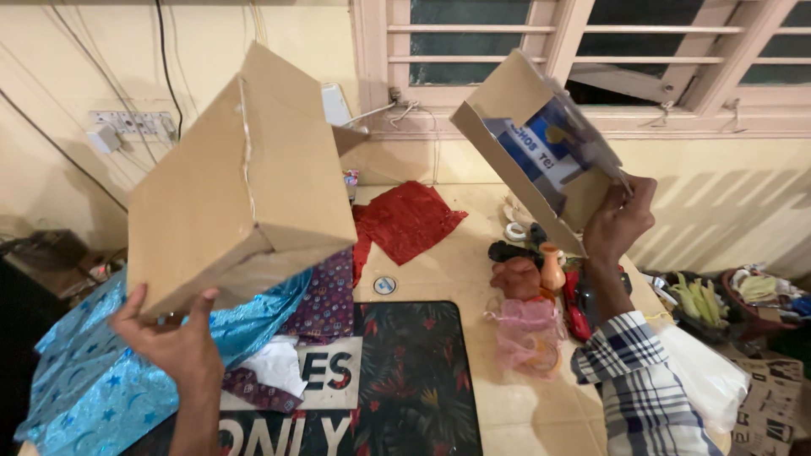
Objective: The person assembles a small cardboard box on a table. They fold the flaps, tuck the tabs, and press the edges to form the box shape. The person then picks up a larger cardboard box and places it on the table.
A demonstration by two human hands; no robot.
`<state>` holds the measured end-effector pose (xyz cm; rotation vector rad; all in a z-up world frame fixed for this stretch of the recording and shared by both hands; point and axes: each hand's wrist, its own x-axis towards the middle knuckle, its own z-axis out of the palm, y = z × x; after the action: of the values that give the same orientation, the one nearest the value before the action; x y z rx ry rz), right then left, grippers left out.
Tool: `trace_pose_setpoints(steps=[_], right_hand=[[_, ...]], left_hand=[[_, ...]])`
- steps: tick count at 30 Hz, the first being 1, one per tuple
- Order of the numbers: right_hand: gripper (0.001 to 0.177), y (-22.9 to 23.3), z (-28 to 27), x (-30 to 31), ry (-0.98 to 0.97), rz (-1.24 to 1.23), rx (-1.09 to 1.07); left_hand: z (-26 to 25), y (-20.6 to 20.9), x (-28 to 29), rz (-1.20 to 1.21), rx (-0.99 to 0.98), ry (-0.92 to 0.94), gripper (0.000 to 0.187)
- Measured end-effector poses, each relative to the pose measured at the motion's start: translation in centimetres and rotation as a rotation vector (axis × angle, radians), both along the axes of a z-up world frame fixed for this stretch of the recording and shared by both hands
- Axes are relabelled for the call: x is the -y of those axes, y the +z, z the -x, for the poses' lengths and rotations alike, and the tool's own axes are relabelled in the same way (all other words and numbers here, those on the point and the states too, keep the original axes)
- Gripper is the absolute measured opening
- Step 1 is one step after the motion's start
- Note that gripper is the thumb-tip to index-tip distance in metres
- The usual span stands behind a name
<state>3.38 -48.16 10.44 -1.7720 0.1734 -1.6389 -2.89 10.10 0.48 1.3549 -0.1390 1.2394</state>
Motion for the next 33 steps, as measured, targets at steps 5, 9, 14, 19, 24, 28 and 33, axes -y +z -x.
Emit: trace_pose_setpoints(steps=[5,9,14,19,24,28,33], right_hand=[[0.031,-1.1,0.3,-0.8,0.112,0.366,0.058],[0.031,-2.4,0.1,-3.2,0.233,0.344,-0.127],[0.028,-4.0,0.1,-6.4,0.163,0.734,-0.228],[0.032,-5.3,0.3,-8.7,0.239,0.755,-0.228],[0.038,-4.4,2.1,-10.4,0.253,0.733,-0.355],[0.048,-2.5,4.7,-14.3,-0.042,0.879,-0.495],[0.045,-5.4,7.1,-24.5,0.568,0.73,-0.352]], left_hand=[[1.6,1.1,-0.1,-0.098,-0.028,0.117,0.081],[3.5,2.0,-0.6,-0.124,-0.038,0.17,0.082],[5.6,2.9,-2.4,-0.137,-0.039,0.25,0.077],[7.5,2.8,-3.9,-0.059,-0.041,0.202,0.077],[8.8,2.5,-4.9,-0.122,-0.038,0.238,0.074],[9.3,3.0,-5.5,-0.055,-0.045,0.242,0.076],[10.0,3.0,-5.6,-0.146,-0.057,0.389,0.076]])
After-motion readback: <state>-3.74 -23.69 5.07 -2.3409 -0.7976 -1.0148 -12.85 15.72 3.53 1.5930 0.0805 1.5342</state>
